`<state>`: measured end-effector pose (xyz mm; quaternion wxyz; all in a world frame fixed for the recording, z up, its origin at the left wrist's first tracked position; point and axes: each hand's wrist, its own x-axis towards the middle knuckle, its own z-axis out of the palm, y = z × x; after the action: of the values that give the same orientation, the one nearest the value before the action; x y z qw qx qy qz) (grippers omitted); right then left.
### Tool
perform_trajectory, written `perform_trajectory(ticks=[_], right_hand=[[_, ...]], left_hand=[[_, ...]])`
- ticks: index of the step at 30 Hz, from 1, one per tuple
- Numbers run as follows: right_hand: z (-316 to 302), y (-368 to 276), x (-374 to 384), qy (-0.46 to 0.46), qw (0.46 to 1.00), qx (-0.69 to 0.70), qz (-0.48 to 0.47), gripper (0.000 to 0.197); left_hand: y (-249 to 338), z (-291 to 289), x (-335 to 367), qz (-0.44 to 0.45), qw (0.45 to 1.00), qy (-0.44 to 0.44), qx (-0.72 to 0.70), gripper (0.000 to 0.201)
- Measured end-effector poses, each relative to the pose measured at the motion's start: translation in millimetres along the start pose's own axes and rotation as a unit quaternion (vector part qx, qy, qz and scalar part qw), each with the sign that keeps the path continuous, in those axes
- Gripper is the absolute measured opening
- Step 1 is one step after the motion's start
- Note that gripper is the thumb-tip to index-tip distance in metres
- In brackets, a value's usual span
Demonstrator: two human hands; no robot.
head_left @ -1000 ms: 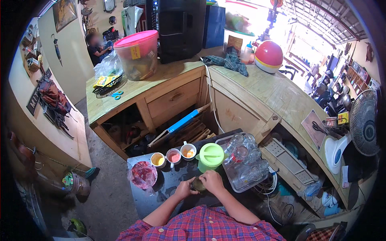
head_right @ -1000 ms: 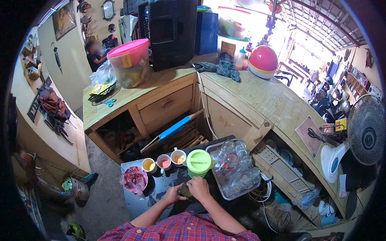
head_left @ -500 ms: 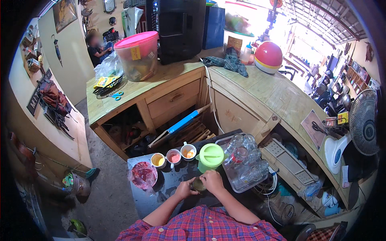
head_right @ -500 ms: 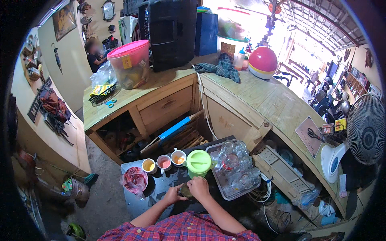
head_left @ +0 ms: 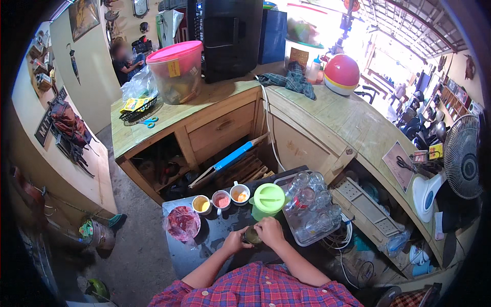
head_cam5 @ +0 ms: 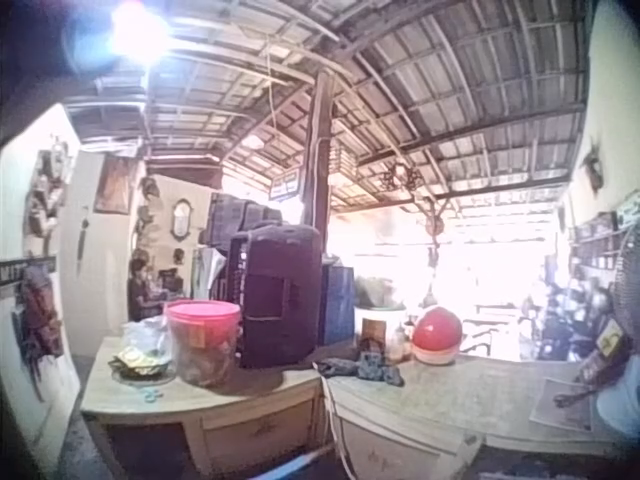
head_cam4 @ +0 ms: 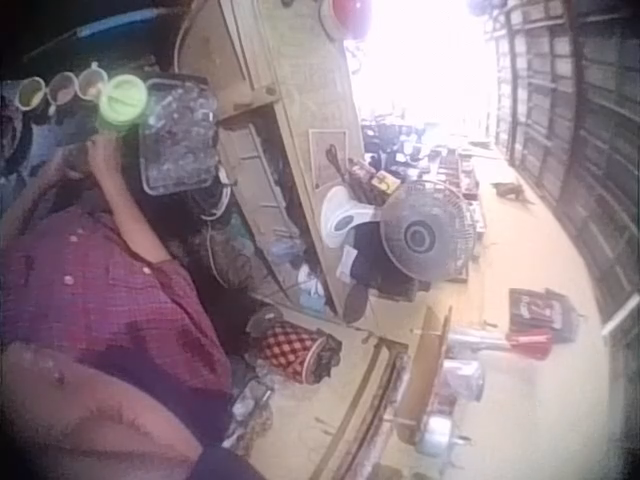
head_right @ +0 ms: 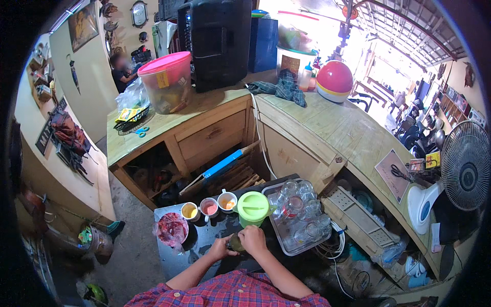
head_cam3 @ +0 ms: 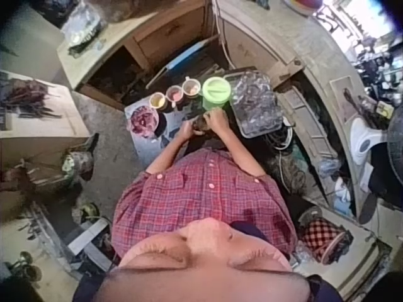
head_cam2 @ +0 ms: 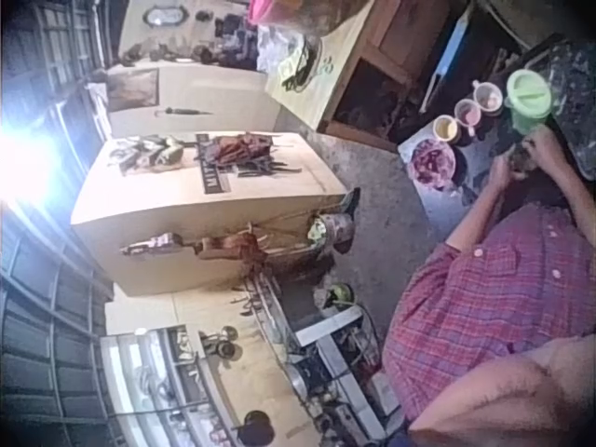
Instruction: The person is seen wrapping a lime with a green cloth/wrapper to squeeze juice into cups.
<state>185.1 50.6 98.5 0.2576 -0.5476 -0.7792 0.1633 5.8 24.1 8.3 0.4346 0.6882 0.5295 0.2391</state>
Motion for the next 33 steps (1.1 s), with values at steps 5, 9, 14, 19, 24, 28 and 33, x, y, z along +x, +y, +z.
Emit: perform_trajectory(ticks=[5,9,14,19,24,28,33], right_hand=[[0,1,-1,-0.071,0.995,0.022,0.067,0.015],[-6,-6,-1,-0.045,0.995,-0.076,0.034,0.016],[-4,-2,-1,-0.058,0.996,0.027,0.057,0.017],[-5,-2,-1,-0.1,0.991,-0.024,0.085,0.017],[-7,-8,0,-0.03,0.996,-0.081,0.024,0.014],[-4,-4,-2,-0.073,0.993,0.051,0.081,0.014],[-10,-9,-1,-0.118,0.986,0.036,0.111,0.015]], left_hand=[[1,-1,-1,0.004,1.0,0.006,-0.01,0.086],[11,-6,-2,-0.011,1.0,-0.007,-0.014,0.084],[3,-1,-1,0.007,1.0,0.015,0.006,0.085],[1,-1,0,-0.014,1.0,-0.001,0.004,0.086],[-11,5,0,0.021,1.0,0.022,-0.007,0.087],[-5,1,1,-0.02,1.0,-0.009,0.004,0.087],[2,-3,-2,-0.014,1.0,0.0,-0.003,0.087]])
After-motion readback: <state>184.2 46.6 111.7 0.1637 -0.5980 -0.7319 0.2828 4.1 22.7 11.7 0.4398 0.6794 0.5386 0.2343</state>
